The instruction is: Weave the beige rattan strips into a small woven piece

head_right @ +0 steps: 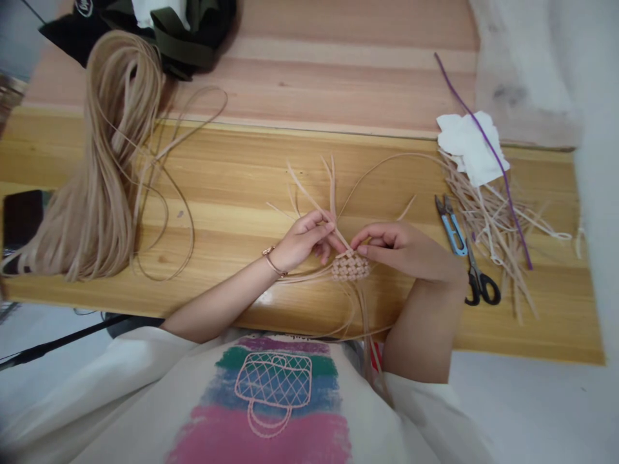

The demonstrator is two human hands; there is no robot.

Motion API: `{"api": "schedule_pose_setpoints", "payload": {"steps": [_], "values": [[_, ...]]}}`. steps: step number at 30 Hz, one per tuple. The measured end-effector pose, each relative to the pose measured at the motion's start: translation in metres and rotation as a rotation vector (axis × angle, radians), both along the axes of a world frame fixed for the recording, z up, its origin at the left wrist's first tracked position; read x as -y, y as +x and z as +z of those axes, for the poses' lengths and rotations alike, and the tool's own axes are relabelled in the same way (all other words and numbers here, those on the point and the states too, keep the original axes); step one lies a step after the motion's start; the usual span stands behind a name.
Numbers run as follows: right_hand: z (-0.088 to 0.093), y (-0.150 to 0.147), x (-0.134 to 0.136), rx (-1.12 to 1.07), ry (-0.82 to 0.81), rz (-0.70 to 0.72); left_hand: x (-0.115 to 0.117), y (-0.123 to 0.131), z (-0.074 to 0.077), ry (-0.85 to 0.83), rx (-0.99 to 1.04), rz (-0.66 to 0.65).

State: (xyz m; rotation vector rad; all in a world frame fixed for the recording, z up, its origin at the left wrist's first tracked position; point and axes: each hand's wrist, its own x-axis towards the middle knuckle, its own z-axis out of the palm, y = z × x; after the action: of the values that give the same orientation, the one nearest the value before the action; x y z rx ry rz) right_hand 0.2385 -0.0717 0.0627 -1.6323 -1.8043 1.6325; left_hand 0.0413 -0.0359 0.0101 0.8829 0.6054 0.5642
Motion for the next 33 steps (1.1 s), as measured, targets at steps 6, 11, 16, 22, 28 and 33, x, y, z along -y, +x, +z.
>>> {"api": "schedule_pose_setpoints", "payload": {"steps": [6, 11, 16, 22, 28, 33], "values": [[-0.001, -0.021, -0.006, -0.092, 0.015, -0.066, -0.012, -0.006, 0.009, 0.221, -0.106, 0.170], [-0.002, -0.053, -0.016, -0.176, -0.005, -0.052, -0.032, -0.026, 0.012, 0.366, -0.213, 0.249], [-0.007, -0.079, -0.024, -0.164, -0.060, -0.202, -0.037, -0.038, 0.007, 0.349, -0.214, 0.287], [-0.015, -0.094, -0.027, -0.169, -0.084, -0.390, -0.033, -0.038, 0.002, 0.420, -0.259, 0.335], [-0.020, -0.092, -0.028, -0.166, -0.116, -0.368, -0.032, -0.037, -0.002, 0.449, -0.276, 0.386], [-0.019, -0.081, -0.028, -0.120, -0.094, -0.253, -0.030, -0.032, -0.008, 0.365, -0.266, 0.423]]}}
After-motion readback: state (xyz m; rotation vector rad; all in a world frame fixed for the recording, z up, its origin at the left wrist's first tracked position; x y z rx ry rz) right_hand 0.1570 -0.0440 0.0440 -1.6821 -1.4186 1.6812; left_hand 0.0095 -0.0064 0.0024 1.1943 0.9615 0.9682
